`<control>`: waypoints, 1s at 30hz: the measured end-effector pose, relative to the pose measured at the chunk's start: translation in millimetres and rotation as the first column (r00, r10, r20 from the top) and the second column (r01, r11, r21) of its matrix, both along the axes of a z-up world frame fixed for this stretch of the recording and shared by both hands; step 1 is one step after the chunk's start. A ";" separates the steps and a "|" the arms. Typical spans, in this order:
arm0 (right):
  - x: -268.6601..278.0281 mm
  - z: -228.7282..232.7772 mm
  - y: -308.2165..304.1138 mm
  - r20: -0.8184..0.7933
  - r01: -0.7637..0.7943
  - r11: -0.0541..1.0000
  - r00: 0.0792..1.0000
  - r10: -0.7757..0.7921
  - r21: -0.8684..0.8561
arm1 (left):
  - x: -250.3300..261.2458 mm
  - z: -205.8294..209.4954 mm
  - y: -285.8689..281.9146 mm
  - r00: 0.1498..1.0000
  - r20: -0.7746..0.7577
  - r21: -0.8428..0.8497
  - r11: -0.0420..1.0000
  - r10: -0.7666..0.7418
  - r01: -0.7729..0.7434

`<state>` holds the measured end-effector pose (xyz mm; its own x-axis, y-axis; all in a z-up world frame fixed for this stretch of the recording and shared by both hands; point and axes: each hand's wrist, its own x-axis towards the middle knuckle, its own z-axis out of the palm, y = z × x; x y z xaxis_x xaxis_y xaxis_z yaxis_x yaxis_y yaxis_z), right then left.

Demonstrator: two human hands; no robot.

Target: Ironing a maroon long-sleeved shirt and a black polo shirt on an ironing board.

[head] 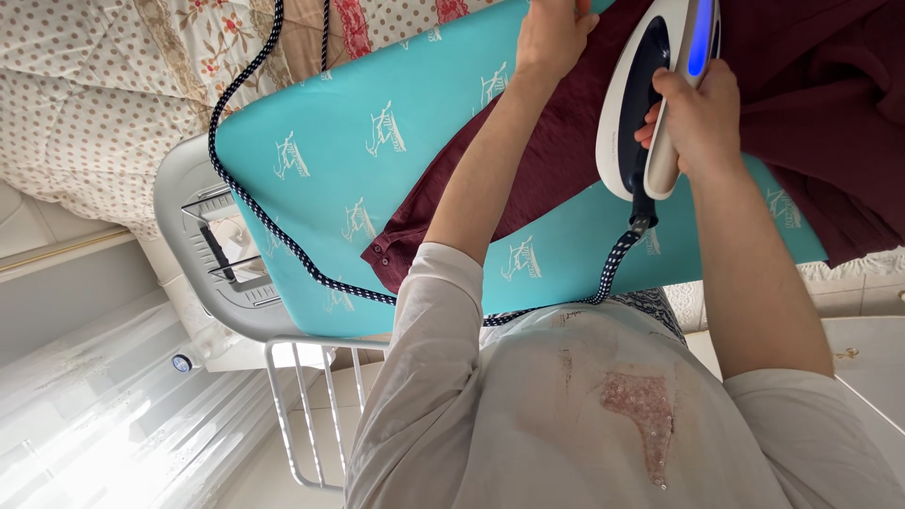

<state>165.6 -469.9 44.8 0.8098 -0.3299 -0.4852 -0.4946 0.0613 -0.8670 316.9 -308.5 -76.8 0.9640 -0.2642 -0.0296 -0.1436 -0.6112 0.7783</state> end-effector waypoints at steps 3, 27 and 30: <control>11.3 -5.4 -4.5 0.012 -0.034 0.999 0.999 0.034 0.005 | -5.5 11.5 12.5 0.999 -0.021 0.003 1.000 -0.025 0.025; 31.9 -12.3 30.6 0.012 -0.190 0.982 0.982 0.190 0.001 | -47.5 32.5 108.8 0.998 0.049 0.116 0.992 -0.049 0.043; 28.5 -14.0 36.8 0.023 -0.195 0.981 0.981 0.194 0.009 | -46.5 28.1 109.7 0.999 0.032 0.101 0.995 -0.016 0.012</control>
<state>194.1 -433.2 30.8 0.8685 -0.1598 -0.4693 -0.4787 -0.0248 -0.8776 270.4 -198.8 -48.7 0.9612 -0.2747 -0.0251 -0.1771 -0.6842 0.7074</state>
